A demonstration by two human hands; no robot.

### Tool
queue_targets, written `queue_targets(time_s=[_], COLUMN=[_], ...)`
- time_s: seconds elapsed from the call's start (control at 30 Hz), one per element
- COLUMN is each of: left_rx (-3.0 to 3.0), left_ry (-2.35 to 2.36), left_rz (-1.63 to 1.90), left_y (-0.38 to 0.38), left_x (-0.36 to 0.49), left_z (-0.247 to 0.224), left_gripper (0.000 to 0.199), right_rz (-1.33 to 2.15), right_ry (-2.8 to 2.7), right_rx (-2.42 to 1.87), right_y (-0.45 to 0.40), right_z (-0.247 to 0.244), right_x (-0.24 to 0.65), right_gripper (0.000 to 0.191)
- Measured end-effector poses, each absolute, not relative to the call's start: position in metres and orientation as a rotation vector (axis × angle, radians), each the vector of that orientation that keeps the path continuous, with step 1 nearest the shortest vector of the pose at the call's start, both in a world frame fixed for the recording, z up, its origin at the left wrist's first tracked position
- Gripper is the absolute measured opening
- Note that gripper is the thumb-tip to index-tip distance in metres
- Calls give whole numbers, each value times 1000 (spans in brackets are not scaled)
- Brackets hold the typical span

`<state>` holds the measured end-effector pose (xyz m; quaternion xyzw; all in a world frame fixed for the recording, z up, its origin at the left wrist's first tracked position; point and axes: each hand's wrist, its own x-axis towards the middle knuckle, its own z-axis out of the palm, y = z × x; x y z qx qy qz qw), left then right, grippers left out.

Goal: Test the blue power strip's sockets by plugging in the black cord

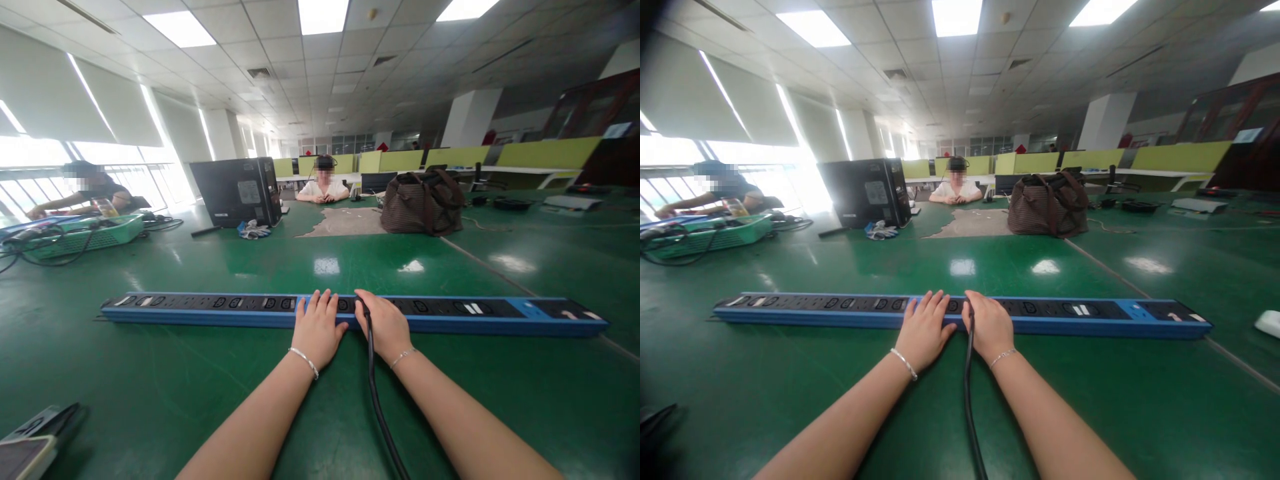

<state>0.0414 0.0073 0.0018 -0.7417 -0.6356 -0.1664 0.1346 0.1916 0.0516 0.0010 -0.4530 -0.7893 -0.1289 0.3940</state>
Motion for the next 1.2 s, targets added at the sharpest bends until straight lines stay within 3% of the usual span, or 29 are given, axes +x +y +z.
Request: queue_targets(time_s=[1.2], left_rx=[-2117], left_ry=[-1845], left_rz=[-519], left_y=[8], left_x=[42], left_z=[1], left_gripper=[52], right_rz=[-273], right_ry=[-2004], right_rx=[-1048], right_y=[55], right_z=[-2], right_x=[190], right_gripper=[29])
